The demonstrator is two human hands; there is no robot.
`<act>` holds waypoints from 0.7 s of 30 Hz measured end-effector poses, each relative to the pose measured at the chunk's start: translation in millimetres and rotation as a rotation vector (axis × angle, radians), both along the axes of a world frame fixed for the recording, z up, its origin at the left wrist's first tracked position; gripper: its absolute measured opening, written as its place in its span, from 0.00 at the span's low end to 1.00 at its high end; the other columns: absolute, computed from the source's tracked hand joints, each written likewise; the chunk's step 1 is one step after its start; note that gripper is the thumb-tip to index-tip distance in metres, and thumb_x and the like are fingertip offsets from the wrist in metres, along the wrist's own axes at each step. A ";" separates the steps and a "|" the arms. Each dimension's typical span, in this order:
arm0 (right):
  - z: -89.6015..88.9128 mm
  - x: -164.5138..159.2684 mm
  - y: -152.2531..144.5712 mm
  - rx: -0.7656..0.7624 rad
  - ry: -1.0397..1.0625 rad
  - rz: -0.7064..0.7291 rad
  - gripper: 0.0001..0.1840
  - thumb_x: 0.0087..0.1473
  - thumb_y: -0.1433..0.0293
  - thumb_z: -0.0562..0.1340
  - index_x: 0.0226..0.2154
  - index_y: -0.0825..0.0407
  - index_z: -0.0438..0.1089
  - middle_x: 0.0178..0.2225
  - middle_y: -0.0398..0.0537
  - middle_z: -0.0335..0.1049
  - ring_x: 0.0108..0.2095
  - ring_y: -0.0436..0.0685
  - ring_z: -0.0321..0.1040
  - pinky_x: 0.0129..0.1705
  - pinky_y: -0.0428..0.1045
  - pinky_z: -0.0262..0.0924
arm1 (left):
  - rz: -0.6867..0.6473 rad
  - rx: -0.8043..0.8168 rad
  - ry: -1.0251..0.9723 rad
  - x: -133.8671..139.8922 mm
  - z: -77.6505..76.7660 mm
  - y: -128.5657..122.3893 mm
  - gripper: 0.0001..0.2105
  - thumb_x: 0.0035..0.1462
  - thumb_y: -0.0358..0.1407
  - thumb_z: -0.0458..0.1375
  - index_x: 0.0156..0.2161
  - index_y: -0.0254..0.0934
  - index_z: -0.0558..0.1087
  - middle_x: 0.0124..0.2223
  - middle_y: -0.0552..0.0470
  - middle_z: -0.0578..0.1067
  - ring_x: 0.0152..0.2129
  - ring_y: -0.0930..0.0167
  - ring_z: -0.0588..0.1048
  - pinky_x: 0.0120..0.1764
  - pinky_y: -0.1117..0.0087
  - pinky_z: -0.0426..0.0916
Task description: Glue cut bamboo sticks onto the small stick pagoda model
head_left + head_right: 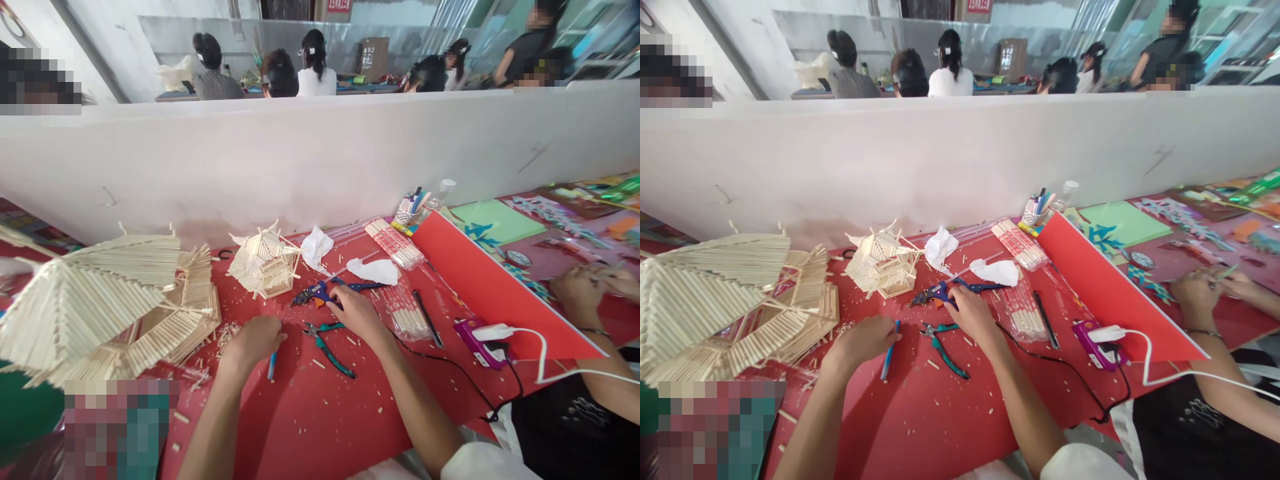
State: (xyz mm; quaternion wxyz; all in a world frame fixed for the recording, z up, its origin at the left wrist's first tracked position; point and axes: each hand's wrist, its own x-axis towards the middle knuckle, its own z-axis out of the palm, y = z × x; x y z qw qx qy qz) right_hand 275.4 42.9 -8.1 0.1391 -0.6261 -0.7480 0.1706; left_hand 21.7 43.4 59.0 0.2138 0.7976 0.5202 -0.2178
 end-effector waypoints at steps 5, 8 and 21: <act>-6.5 -10.2 16.5 -0.059 -0.140 0.039 0.20 0.63 0.62 0.64 0.54 0.52 0.64 0.51 0.59 0.73 0.52 0.65 0.72 0.46 0.51 0.62 | 0.030 0.010 -0.003 -1.8 5.1 -1.2 0.13 0.66 0.36 0.53 0.39 0.34 0.80 0.40 0.36 0.82 0.41 0.55 0.82 0.41 0.62 0.71; -9.3 -11.1 20.9 -0.072 -0.140 0.053 0.21 0.63 0.62 0.64 0.54 0.52 0.64 0.51 0.59 0.74 0.52 0.65 0.73 0.47 0.50 0.62 | 0.022 0.004 -0.024 -3.4 8.0 -1.9 0.14 0.66 0.37 0.52 0.37 0.34 0.79 0.39 0.36 0.82 0.40 0.54 0.82 0.39 0.62 0.71; 3.1 -14.4 12.3 0.017 -0.011 0.057 0.11 0.65 0.65 0.62 0.48 0.51 0.66 0.47 0.54 0.74 0.47 0.62 0.73 0.43 0.50 0.62 | 0.164 0.027 0.093 -15.6 -10.0 6.0 0.13 0.63 0.36 0.55 0.47 0.32 0.77 0.46 0.33 0.80 0.46 0.51 0.80 0.44 0.58 0.73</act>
